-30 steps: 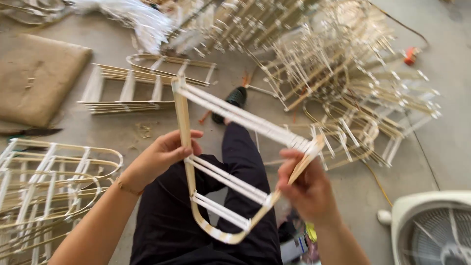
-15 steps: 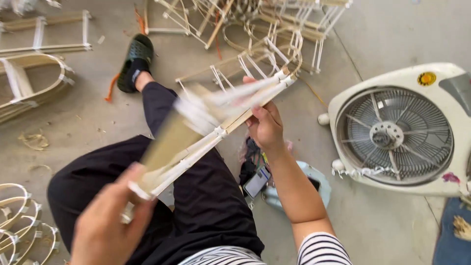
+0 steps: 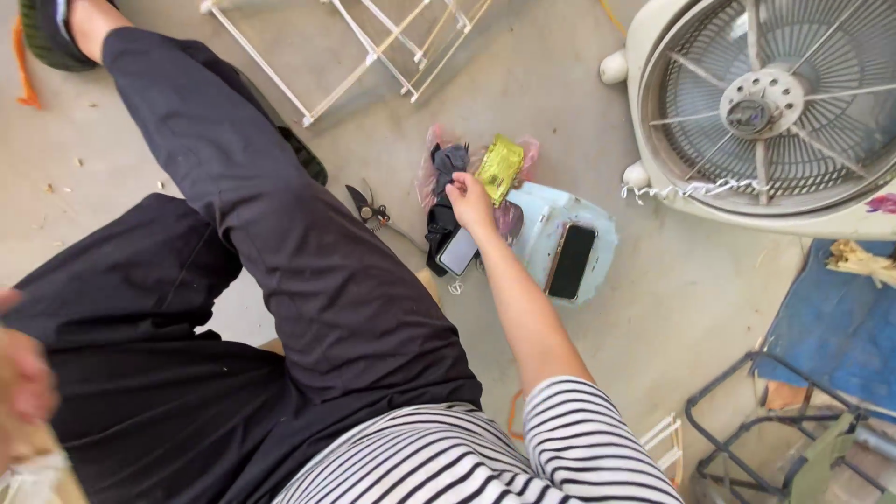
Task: Assembling and cleaning bamboo furniture frames using shears and a cloth.
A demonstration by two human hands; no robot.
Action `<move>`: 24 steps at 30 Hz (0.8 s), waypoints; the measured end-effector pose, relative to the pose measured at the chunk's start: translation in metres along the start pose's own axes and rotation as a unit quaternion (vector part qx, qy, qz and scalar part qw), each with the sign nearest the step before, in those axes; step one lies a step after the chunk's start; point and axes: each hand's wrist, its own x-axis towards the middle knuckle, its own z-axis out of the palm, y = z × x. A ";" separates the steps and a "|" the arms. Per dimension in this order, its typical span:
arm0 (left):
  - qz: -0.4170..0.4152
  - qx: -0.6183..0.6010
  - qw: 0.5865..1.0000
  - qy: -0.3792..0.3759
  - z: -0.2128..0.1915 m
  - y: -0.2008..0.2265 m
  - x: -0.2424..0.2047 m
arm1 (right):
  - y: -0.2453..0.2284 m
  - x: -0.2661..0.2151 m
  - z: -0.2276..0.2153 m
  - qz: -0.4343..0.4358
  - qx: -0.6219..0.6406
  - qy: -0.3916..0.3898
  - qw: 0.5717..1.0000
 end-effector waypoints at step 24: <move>-0.190 -0.005 0.981 -0.030 0.256 0.137 -0.018 | -0.299 -0.111 0.060 -0.029 0.548 -0.266 0.793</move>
